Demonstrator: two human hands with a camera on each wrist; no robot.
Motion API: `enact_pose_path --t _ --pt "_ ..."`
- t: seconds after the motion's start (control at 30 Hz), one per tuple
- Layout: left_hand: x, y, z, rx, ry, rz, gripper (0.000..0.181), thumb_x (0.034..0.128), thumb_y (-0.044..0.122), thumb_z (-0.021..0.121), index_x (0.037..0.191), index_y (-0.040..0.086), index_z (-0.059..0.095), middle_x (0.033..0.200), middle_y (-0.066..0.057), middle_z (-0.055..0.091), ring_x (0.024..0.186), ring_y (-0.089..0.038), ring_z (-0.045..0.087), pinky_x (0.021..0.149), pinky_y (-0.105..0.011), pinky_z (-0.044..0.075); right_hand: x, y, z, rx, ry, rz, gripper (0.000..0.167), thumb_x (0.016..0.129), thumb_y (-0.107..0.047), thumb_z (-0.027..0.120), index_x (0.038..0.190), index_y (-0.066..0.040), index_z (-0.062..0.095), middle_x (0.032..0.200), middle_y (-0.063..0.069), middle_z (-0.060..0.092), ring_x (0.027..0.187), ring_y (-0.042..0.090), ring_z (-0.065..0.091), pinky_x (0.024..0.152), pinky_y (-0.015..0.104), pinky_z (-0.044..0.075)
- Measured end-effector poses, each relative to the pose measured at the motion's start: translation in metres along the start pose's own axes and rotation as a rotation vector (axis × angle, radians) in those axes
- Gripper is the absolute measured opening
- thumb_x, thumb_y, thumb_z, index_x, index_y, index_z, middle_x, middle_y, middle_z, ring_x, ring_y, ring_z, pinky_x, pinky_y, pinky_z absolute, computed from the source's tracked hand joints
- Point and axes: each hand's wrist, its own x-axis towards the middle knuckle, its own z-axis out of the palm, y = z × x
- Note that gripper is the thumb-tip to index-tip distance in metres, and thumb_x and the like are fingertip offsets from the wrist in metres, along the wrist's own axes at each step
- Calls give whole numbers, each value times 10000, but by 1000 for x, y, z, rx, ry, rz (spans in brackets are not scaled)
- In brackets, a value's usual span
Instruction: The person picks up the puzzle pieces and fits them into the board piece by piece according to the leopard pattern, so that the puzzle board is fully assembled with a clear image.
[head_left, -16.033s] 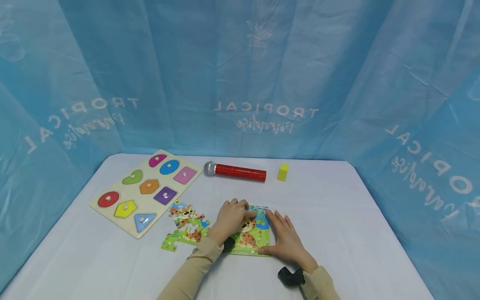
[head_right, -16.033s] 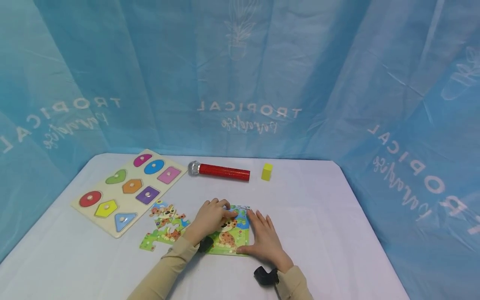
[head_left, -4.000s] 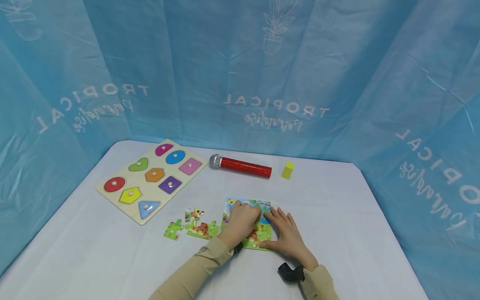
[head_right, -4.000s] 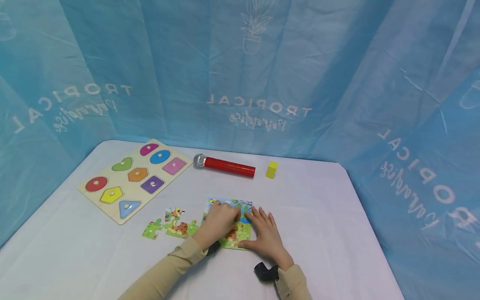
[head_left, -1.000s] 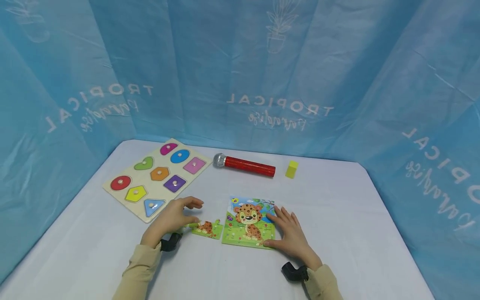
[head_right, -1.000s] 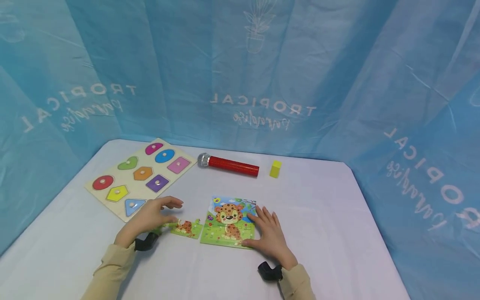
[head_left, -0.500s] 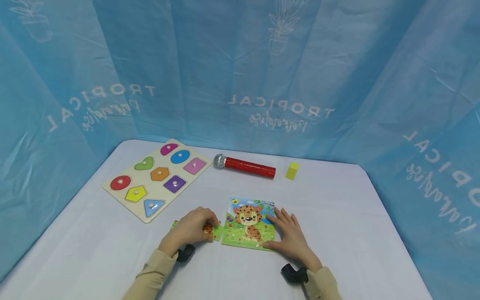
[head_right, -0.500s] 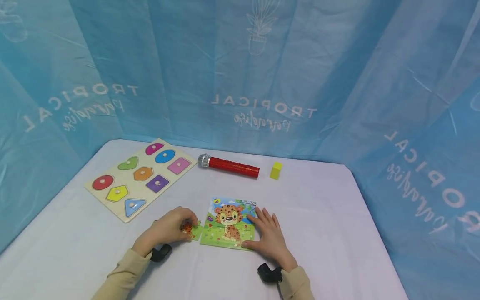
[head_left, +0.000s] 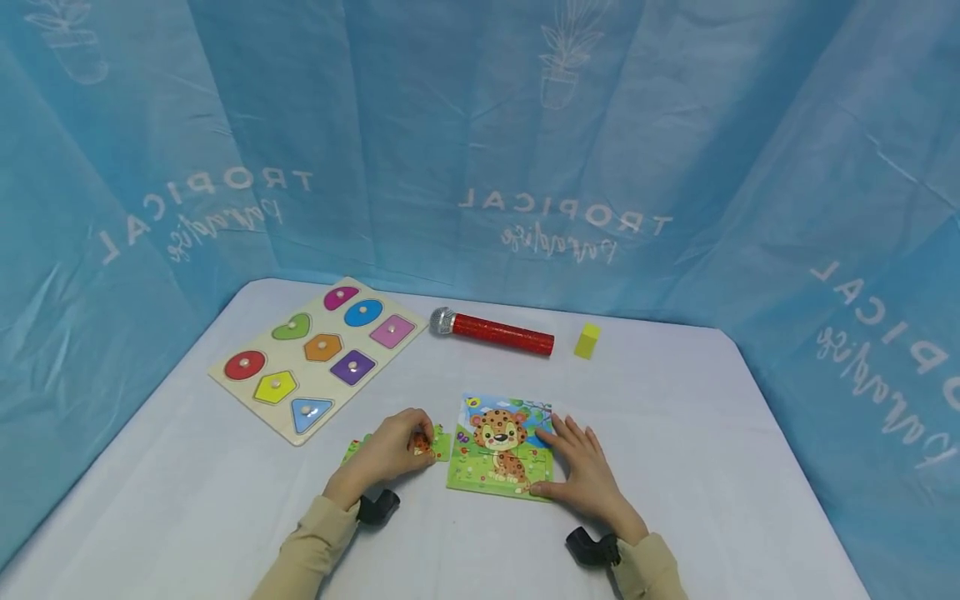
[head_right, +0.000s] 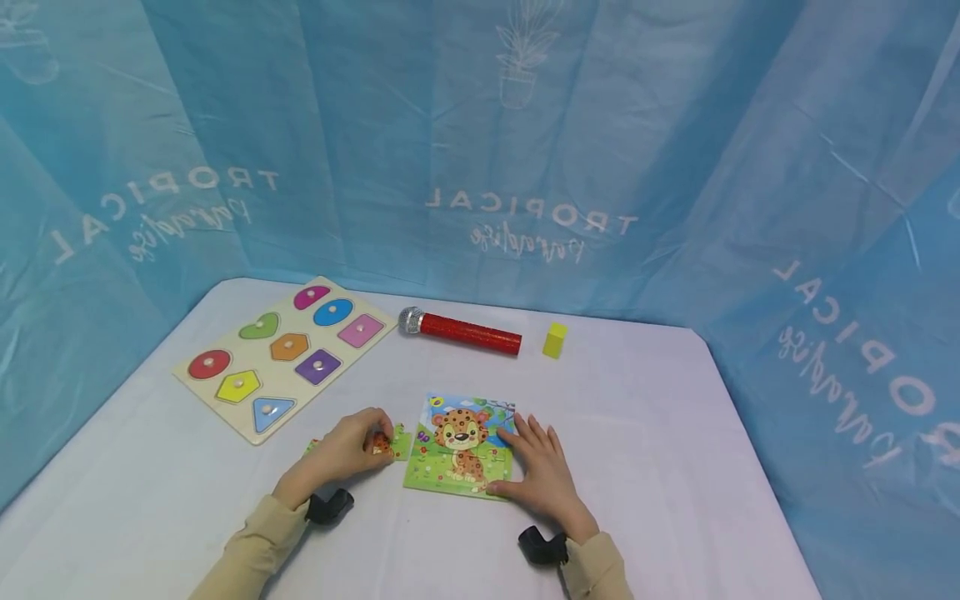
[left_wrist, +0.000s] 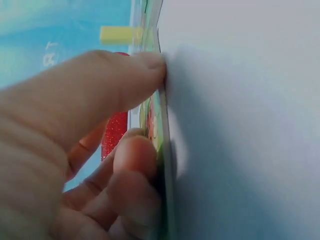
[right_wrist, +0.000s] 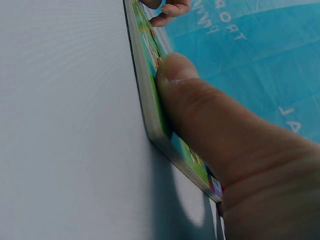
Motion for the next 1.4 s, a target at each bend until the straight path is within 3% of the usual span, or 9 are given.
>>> enact_pose_path --t 0.1,0.33,0.6,0.73,0.9,0.97,1.07,1.23,1.4 --pt "1 -1 -1 -8 -8 11 336 712 114 844 910 91 572 921 -17 585 796 -122 508 717 -249 443 -1 1 0 6 -15 19 853 689 -508 814 1412 -175 508 1577 130 302 1481 386 185 1173 596 61" --pt "8 -2 0 -69 -34 32 349 720 102 835 904 74 540 788 -37 541 588 -54 397 530 -194 357 -5 4 -3 -8 -9 35 852 687 -501 817 1411 -175 509 1578 131 300 1479 390 187 1173 595 64" --pt "9 -4 1 -94 -34 44 365 721 114 835 893 92 515 836 -21 534 578 -33 351 528 -186 324 -8 6 -2 9 -15 46 857 690 -504 814 1415 -168 504 1580 136 289 1478 399 180 1169 605 54" --pt "9 -5 3 -118 -30 25 359 731 116 827 916 111 519 850 1 542 574 -36 378 524 -190 346 -8 4 -1 6 -6 45 850 687 -489 822 1410 -170 510 1577 137 298 1478 396 187 1171 602 62" --pt "6 -8 3 -232 -23 -45 301 804 75 763 965 111 511 739 2 496 543 -31 407 514 -188 362 -6 1 0 17 -5 40 852 682 -476 830 1410 -169 511 1574 138 304 1478 393 190 1172 601 62" --pt "5 -7 2 -276 -5 -71 265 839 63 729 970 94 501 776 -11 528 545 -34 417 518 -190 371 -5 0 1 18 -13 39 858 684 -489 825 1414 -172 506 1578 133 297 1480 389 185 1173 598 58" --pt "7 2 -1 -331 20 -103 220 872 68 694 962 79 493 848 -37 569 536 -49 442 501 -196 383 -3 0 1 3 -9 26 858 689 -495 819 1415 -163 504 1575 140 300 1475 398 194 1171 601 68" --pt "21 31 -2 -430 17 -136 212 871 79 698 966 56 510 870 -82 592 511 -103 478 467 -233 396 -1 1 -1 -13 19 -10 845 683 -471 827 1397 -138 520 1556 165 334 1458 422 226 1160 611 91" --pt "39 56 18 -422 -84 -124 227 861 105 713 967 54 519 845 -70 594 543 -109 483 504 -254 423 -1 1 2 8 17 -37 840 682 -481 820 1392 -139 528 1549 170 346 1455 426 232 1152 622 100"
